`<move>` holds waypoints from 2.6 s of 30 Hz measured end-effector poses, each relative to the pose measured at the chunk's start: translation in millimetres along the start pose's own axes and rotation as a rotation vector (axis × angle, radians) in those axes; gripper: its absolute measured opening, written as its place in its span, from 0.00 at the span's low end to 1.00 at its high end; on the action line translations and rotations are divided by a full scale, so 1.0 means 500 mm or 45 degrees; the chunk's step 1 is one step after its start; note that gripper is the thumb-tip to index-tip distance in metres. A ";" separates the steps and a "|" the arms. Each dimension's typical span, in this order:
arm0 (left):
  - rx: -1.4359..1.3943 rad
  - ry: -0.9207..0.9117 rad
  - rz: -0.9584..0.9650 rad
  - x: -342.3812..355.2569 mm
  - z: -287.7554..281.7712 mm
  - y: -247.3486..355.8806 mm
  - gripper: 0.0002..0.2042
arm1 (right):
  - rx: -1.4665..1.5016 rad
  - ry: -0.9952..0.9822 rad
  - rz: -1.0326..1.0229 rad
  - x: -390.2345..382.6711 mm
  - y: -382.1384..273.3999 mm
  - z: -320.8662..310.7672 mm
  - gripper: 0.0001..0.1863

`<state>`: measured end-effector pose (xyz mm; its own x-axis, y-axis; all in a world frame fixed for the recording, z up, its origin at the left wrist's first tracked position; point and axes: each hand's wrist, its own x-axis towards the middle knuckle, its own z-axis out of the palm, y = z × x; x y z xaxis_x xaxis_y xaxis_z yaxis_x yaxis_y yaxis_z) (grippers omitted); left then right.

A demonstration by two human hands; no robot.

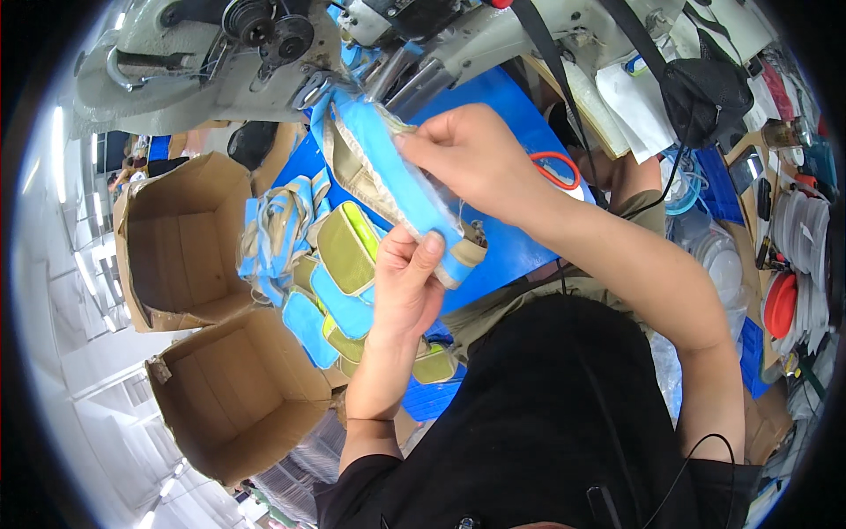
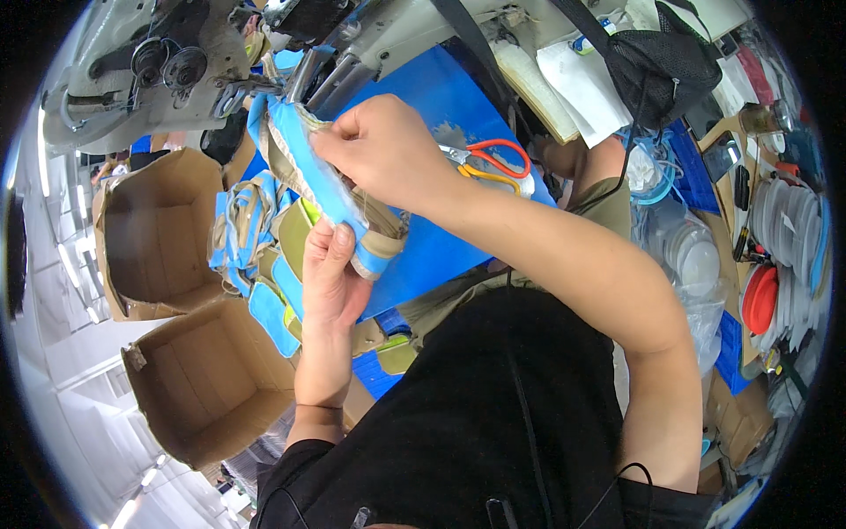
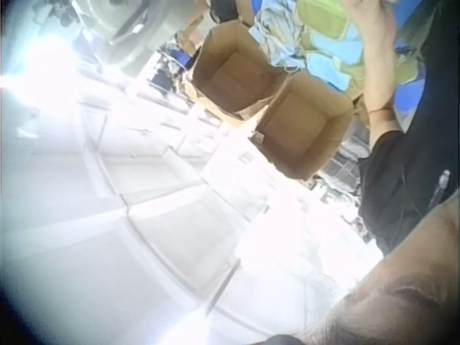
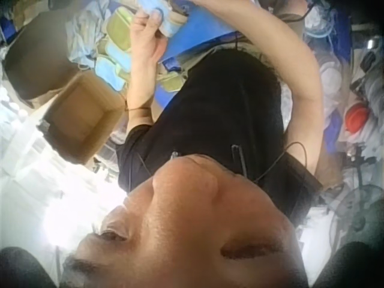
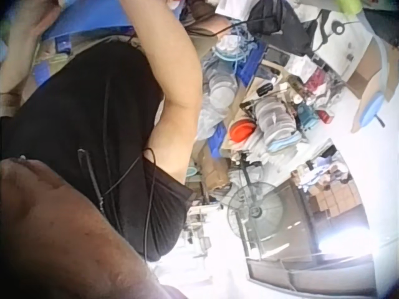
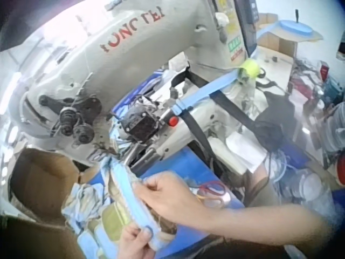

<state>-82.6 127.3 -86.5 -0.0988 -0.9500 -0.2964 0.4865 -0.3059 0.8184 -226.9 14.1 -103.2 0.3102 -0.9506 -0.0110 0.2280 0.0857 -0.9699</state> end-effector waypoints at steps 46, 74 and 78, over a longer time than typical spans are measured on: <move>1.982 0.079 1.872 0.167 -0.034 0.133 0.10 | 0.100 -0.063 -0.205 -0.098 -0.060 0.011 0.11; 2.151 0.003 1.704 0.210 -0.029 0.180 0.14 | 0.052 0.159 -0.265 0.034 0.012 0.031 0.09; 2.165 0.026 1.747 0.221 -0.030 0.182 0.15 | 0.286 0.165 -0.218 0.020 0.033 0.041 0.07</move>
<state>-36.5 -4.4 -52.0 -0.4443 -0.5680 0.6928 -0.7906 0.6123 -0.0050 -201.1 12.4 -114.1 0.1326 -0.9858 0.1027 0.4695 -0.0287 -0.8825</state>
